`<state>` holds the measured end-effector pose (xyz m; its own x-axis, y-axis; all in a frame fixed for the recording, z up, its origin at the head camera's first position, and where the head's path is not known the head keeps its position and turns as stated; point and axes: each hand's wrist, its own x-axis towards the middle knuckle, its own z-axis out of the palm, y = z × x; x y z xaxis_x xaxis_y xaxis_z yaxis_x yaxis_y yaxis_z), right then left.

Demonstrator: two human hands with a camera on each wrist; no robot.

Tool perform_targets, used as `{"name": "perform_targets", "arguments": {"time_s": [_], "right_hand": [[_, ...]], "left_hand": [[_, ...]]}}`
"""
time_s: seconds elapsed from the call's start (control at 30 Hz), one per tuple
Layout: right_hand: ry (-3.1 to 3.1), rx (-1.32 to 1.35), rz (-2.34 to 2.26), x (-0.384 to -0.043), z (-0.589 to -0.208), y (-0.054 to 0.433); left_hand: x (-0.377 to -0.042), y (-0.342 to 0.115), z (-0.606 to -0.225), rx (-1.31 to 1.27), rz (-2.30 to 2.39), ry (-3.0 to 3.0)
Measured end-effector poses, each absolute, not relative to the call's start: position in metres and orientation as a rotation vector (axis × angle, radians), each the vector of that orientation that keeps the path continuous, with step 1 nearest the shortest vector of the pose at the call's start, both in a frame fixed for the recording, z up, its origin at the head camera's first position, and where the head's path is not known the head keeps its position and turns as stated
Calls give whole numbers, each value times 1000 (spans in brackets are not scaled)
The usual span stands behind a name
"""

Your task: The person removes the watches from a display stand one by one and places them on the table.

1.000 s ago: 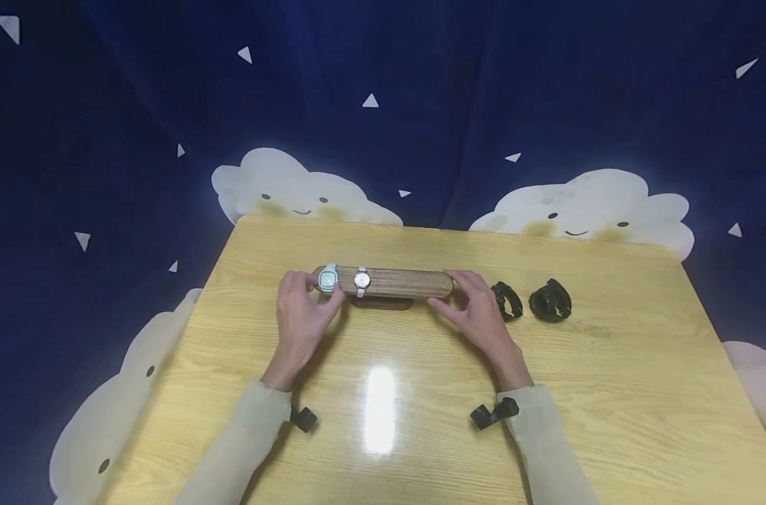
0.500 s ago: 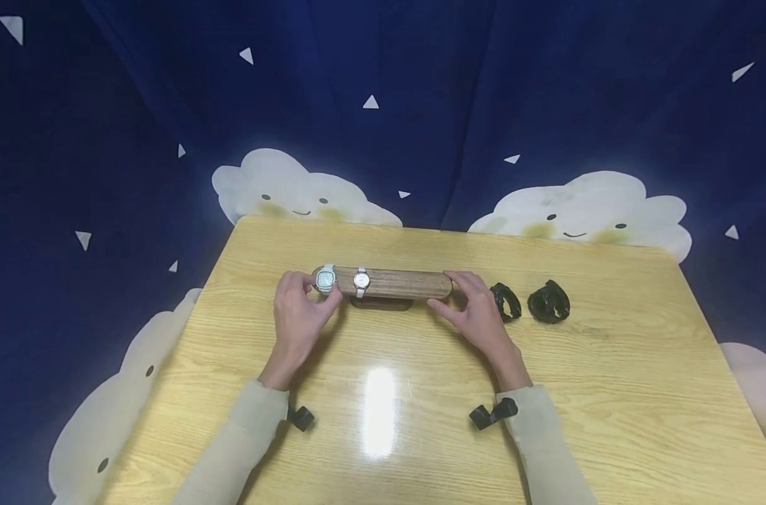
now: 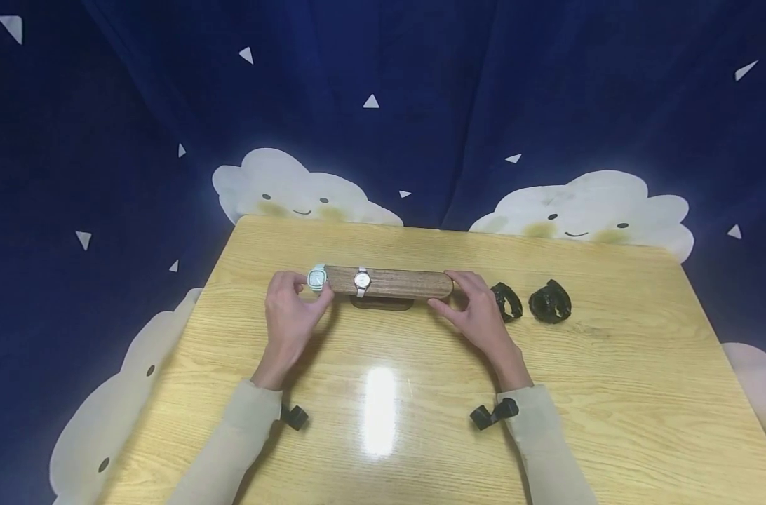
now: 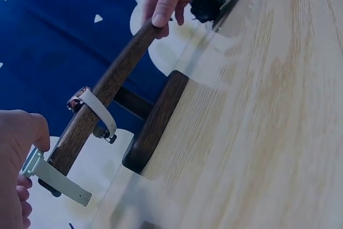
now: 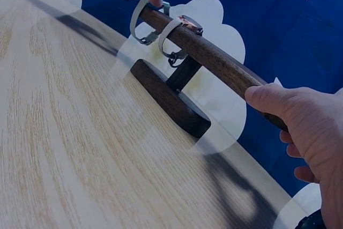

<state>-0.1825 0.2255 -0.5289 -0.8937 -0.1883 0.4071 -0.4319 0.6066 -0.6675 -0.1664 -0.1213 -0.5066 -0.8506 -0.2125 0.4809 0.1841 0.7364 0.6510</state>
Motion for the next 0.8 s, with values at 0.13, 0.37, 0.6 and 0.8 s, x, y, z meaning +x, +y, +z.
{"name": "perform_targets", "arguments": {"time_s": [0.13, 0.37, 0.6, 0.8], "right_hand": [[-2540, 504, 1173, -183, -529, 226], [-2527, 511, 1173, -183, -530, 226], [-2511, 525, 1163, -184, -530, 226], [-2507, 524, 1158, -184, -530, 225]], "left_hand": [[-166, -124, -507, 34, -978, -2395], [-166, -125, -506, 35, -977, -2389], [-167, -127, -508, 33, -964, -2397], [-168, -130, -509, 34, -932, -2393]]}}
